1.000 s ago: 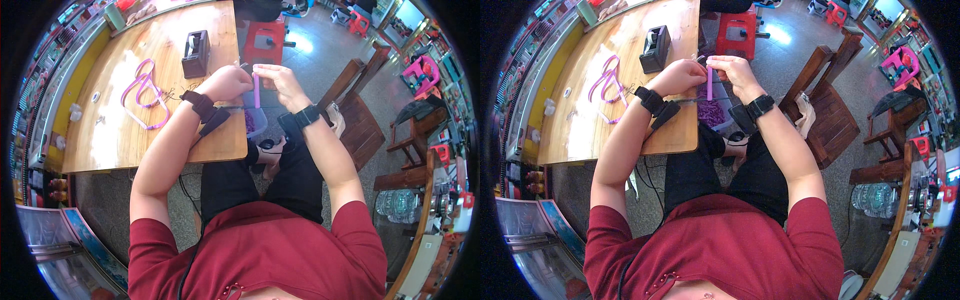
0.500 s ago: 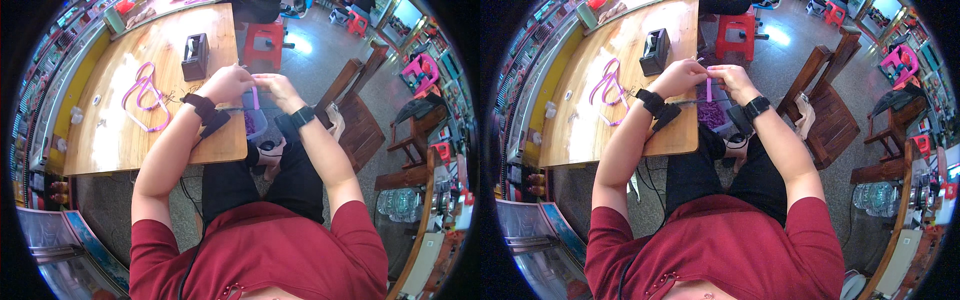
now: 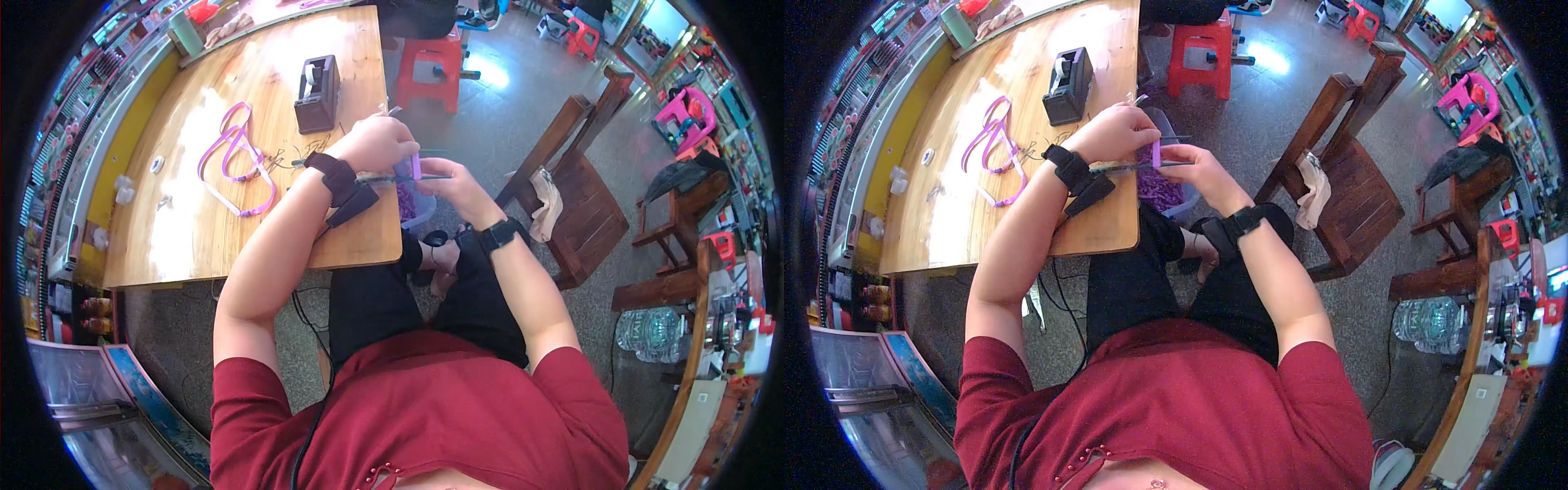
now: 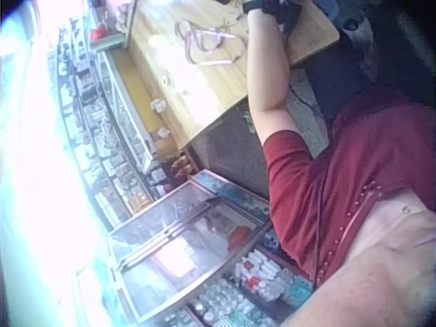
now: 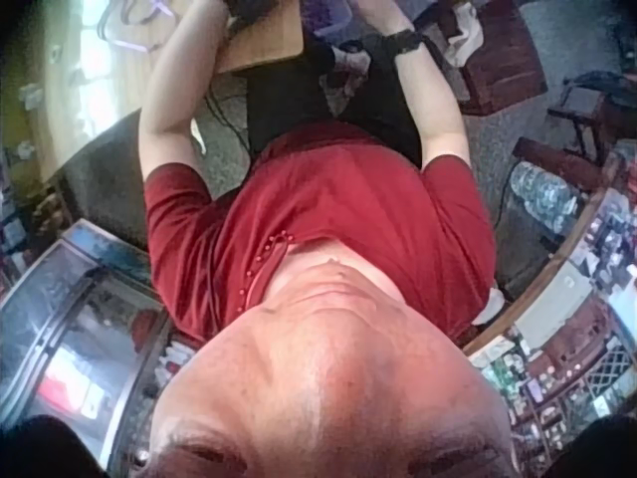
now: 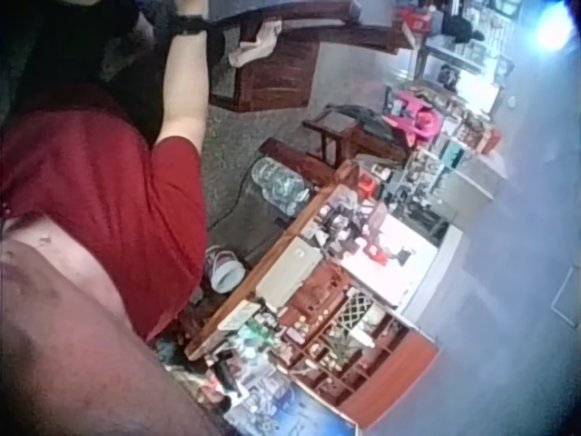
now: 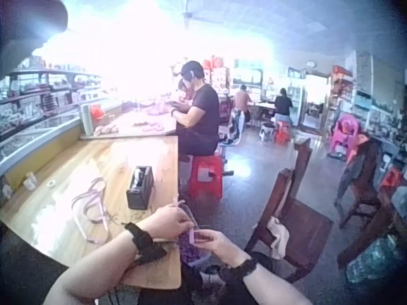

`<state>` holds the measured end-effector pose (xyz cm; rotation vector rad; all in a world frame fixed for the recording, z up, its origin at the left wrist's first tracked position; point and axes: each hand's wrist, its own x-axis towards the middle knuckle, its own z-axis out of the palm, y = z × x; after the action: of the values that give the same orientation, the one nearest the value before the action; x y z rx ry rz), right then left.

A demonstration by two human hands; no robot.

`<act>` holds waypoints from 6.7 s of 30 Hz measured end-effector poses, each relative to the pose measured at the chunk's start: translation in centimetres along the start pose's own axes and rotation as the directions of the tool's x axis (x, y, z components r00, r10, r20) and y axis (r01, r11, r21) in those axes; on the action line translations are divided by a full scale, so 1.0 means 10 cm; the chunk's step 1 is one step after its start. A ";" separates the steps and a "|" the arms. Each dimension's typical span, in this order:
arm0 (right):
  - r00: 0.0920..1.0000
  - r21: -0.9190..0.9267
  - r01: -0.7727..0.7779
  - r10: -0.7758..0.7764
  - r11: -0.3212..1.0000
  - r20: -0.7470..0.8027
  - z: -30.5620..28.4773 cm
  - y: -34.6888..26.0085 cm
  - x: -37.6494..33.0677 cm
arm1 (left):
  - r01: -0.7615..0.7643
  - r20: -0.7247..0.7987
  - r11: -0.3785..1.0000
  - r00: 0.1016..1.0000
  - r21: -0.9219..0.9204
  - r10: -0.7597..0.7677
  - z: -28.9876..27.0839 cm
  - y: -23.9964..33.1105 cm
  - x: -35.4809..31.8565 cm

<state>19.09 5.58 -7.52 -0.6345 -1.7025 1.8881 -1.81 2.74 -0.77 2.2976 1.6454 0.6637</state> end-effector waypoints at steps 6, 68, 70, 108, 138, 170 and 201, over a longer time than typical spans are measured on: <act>0.992 0.110 -0.020 0.034 0.994 -0.124 0.14 0.17 -0.05 | 0.080 0.060 0.996 0.995 -0.051 -0.077 -0.03 0.03 0.02; 0.968 0.317 0.042 0.039 0.947 -0.246 0.55 -0.02 -0.37 | 0.615 0.532 0.442 0.788 -0.653 -0.310 -0.20 0.57 -0.50; 0.970 0.323 0.036 0.044 0.946 -0.237 0.55 -0.02 -0.37 | 0.623 0.540 0.388 0.783 -0.680 -0.311 -0.20 0.54 -0.48; 0.986 -0.055 -0.137 0.131 0.989 -0.107 1.01 -1.38 1.74 | 0.566 0.517 0.446 0.822 -0.694 -0.239 -0.02 0.41 -0.52; 0.904 -0.672 -0.107 0.354 0.732 0.241 -0.14 -1.34 0.47 | 0.619 0.566 0.395 0.784 -0.679 -0.254 -0.19 0.52 -0.55; 0.964 -0.950 0.136 0.184 0.282 0.192 -0.05 -1.26 0.48 | 0.611 0.558 0.400 0.790 -0.683 -0.254 -0.18 0.52 -0.53; 0.753 -0.877 0.378 0.454 0.297 0.478 0.10 -1.16 0.73 | 0.637 0.574 0.417 0.768 -0.648 -0.283 -0.20 0.57 -0.54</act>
<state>13.71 10.50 4.15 -0.3389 -3.4169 0.7949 0.55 -4.40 2.26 1.0867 1.2692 0.5976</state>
